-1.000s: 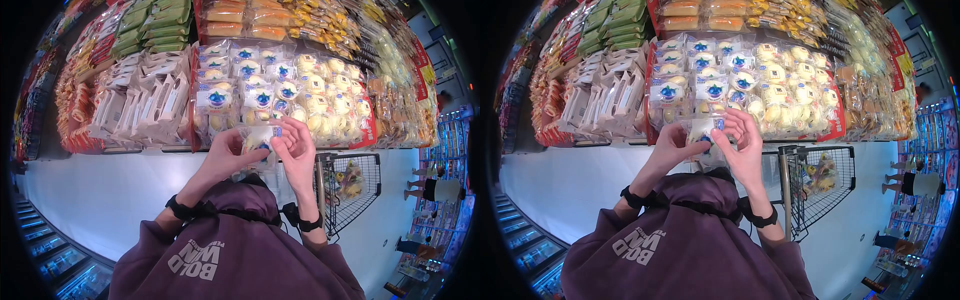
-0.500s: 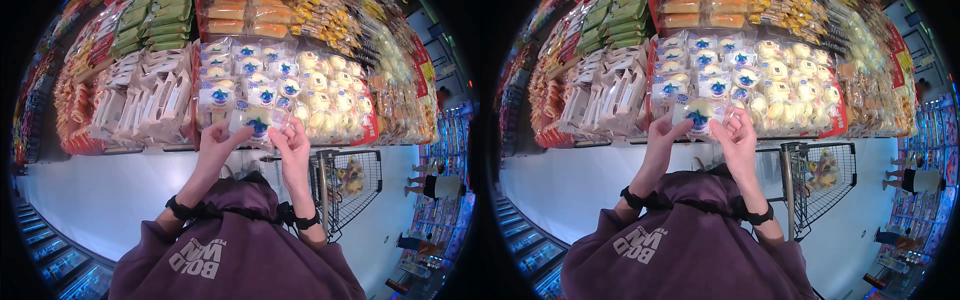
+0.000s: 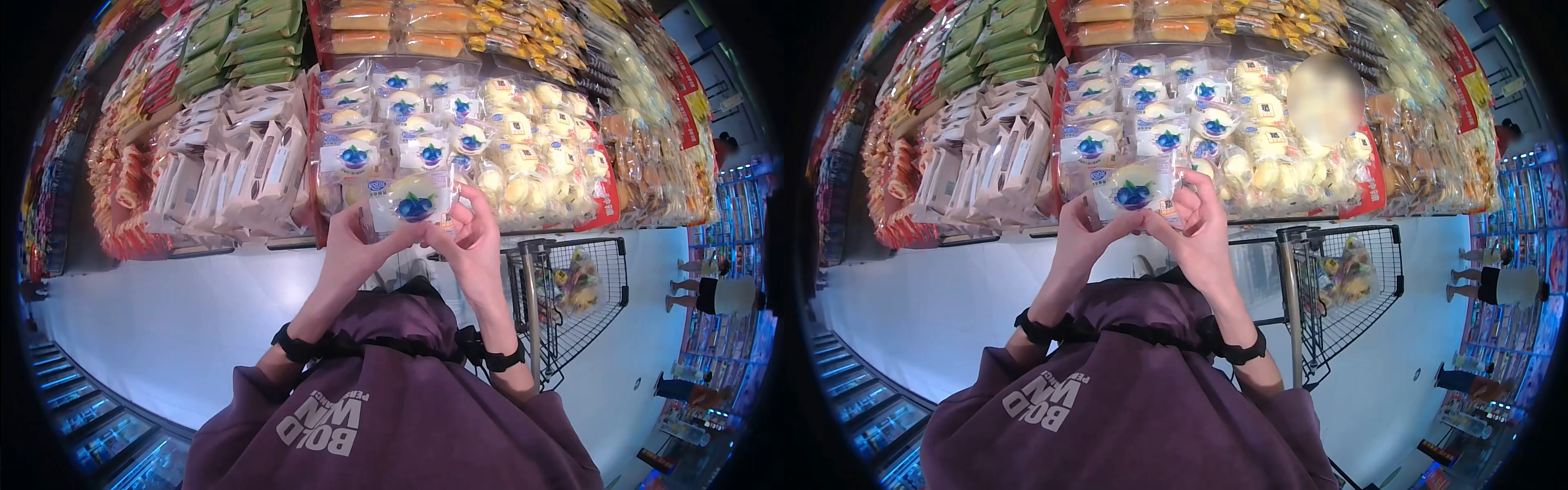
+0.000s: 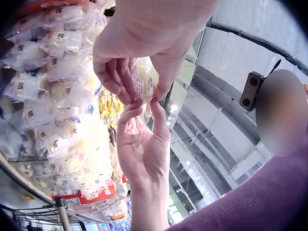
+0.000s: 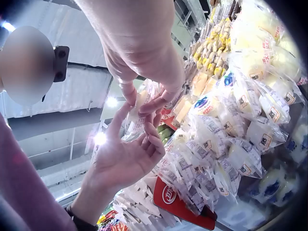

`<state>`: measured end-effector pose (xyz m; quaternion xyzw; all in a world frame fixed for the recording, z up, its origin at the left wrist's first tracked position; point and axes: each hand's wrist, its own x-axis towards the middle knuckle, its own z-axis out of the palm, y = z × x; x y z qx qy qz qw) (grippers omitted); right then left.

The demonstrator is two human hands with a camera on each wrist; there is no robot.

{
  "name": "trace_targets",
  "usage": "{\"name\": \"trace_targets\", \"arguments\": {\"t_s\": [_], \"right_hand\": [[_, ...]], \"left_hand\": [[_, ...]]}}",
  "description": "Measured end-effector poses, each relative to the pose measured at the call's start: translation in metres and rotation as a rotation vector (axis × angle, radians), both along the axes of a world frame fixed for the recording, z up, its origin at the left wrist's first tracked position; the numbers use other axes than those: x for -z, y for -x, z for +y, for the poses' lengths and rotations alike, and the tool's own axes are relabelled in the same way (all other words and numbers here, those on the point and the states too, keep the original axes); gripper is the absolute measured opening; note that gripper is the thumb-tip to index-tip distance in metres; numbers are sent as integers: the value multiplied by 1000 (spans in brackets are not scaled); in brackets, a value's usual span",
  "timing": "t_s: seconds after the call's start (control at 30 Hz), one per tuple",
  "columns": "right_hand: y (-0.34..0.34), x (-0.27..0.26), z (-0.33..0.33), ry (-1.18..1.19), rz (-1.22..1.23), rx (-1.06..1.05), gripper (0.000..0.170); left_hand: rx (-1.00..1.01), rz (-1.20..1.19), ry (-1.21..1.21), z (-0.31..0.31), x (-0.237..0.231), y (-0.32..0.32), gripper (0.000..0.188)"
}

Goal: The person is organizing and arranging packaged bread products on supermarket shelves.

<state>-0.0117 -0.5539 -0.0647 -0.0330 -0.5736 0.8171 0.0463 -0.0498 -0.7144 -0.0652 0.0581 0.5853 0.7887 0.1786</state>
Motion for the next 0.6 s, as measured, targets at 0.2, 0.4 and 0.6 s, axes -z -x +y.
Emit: {"name": "trace_targets", "arguments": {"t_s": [0.2, 0.4, 0.6], "right_hand": [[-5, 0, 3, -146, 50, 69, 39], [-4, 7, 6, -140, 3, 141, 29], [-5, 7, 2, -138, 15, 96, 13]], "left_hand": [[131, -11, 58, -7, 9, 7, 37], [189, 95, 20, -5, 7, 4, 33], [97, 20, 30, -6, 1, 1, 29]]}}
